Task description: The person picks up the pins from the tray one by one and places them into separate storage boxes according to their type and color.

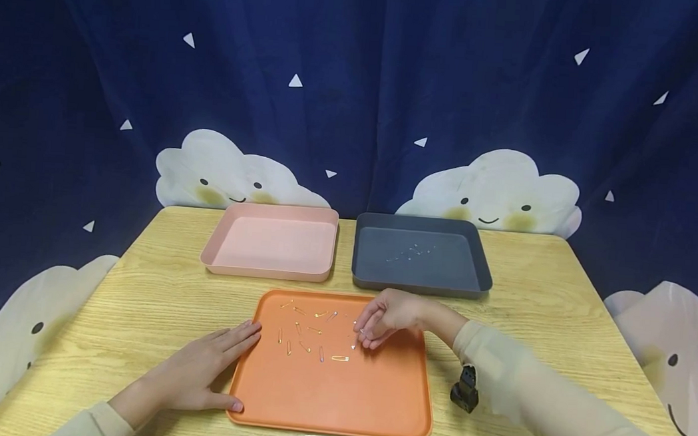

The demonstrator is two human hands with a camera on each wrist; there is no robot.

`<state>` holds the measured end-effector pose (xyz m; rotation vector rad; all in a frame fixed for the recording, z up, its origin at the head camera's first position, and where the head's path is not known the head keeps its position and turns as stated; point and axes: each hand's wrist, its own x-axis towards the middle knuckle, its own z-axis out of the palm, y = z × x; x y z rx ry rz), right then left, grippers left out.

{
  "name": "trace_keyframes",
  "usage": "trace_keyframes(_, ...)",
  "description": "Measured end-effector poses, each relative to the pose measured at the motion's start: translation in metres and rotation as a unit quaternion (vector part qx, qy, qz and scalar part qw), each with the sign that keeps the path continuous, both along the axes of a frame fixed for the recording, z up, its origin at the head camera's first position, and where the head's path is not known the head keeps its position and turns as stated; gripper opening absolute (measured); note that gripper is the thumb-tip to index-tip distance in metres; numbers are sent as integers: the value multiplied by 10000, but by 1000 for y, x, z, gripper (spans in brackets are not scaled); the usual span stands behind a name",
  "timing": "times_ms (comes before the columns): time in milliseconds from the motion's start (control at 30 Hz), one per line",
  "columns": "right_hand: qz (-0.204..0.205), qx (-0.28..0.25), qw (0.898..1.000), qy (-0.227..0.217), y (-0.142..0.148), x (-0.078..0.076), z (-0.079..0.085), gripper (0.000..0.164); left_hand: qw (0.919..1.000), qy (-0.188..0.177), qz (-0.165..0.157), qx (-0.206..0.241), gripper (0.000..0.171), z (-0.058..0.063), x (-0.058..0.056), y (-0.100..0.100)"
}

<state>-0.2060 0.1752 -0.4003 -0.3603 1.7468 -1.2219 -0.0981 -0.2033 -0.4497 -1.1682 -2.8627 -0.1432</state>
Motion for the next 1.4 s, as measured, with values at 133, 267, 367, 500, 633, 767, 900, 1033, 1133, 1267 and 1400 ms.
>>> trace_keyframes(133,-47,103,9999,62,2,-9,5,33,10000,77,-6,14,104,-1,0,-1)
trace_keyframes(267,-64,181,9997,155,3,-18,12,35,10000,82,2,54,103,-1,0,-1)
trace_keyframes(367,-84,224,9995,209,5,-26,17,37,10000,60,6,63,103,-1,0,-1)
trace_keyframes(500,-126,253,9994,197,7,-38,25,40,10000,-20,34,60,103,-1,0,-1)
trace_keyframes(633,-160,285,9993,193,11,-52,33,43,10000,-11,29,38,104,-1,-1,-1)
trace_keyframes(767,-173,374,9989,216,16,-70,41,44,10000,-57,54,8,104,-1,-1,-1)
trace_keyframes(900,-196,503,9982,257,18,-88,49,44,9997,-220,100,8,104,1,0,0)
trace_keyframes(1033,-246,668,9971,263,17,-107,54,44,9995,-307,119,-9,104,1,-1,0)
trace_keyframes(1133,-366,753,9962,217,17,-122,54,43,9996,-248,91,-6,104,1,-2,-1)
trace_keyframes(1267,-617,742,9952,149,17,-139,53,41,10000,-85,29,-19,103,1,-2,-1)
trace_keyframes(1400,-732,739,9945,81,16,-153,49,45,9999,-109,16,-33,103,1,-2,-2)
